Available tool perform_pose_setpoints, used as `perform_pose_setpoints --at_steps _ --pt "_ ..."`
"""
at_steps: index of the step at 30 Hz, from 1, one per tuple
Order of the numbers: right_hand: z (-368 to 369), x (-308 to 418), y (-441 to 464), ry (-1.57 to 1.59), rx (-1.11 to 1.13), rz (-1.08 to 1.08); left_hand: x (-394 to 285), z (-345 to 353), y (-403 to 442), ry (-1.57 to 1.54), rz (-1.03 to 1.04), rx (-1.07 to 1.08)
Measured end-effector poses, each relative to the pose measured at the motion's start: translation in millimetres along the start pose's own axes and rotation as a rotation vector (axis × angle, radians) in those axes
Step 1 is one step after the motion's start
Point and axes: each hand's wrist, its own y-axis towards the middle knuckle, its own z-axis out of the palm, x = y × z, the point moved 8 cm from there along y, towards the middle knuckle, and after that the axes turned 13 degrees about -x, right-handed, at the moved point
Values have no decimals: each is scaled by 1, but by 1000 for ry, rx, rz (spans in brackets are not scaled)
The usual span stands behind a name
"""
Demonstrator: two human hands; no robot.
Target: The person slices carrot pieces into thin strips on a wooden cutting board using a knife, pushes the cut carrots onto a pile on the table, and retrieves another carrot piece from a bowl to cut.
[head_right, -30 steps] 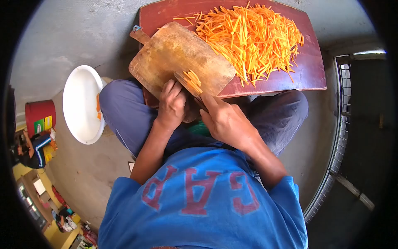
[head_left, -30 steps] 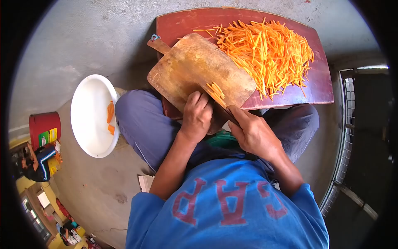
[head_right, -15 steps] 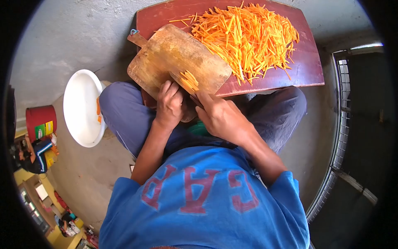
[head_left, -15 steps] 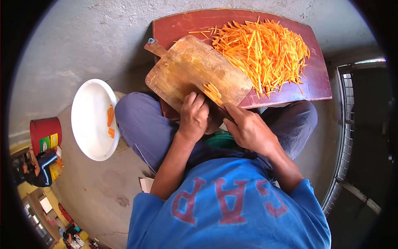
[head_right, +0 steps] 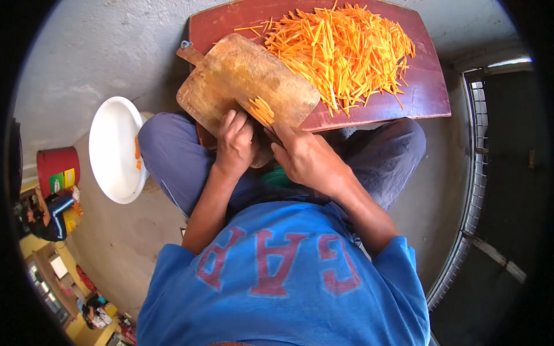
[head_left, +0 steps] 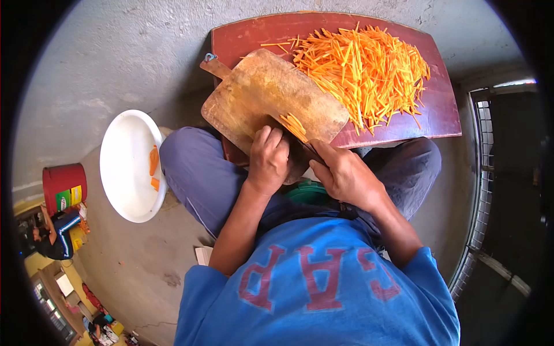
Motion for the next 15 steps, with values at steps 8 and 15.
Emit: perform_pose_setpoints --at_steps 8,15 --pt "5 -4 5 6 45 46 3 1 -2 2 -45 39" --pt "-13 6 -10 -16 -46 39 13 -14 4 -160 -199 -126"
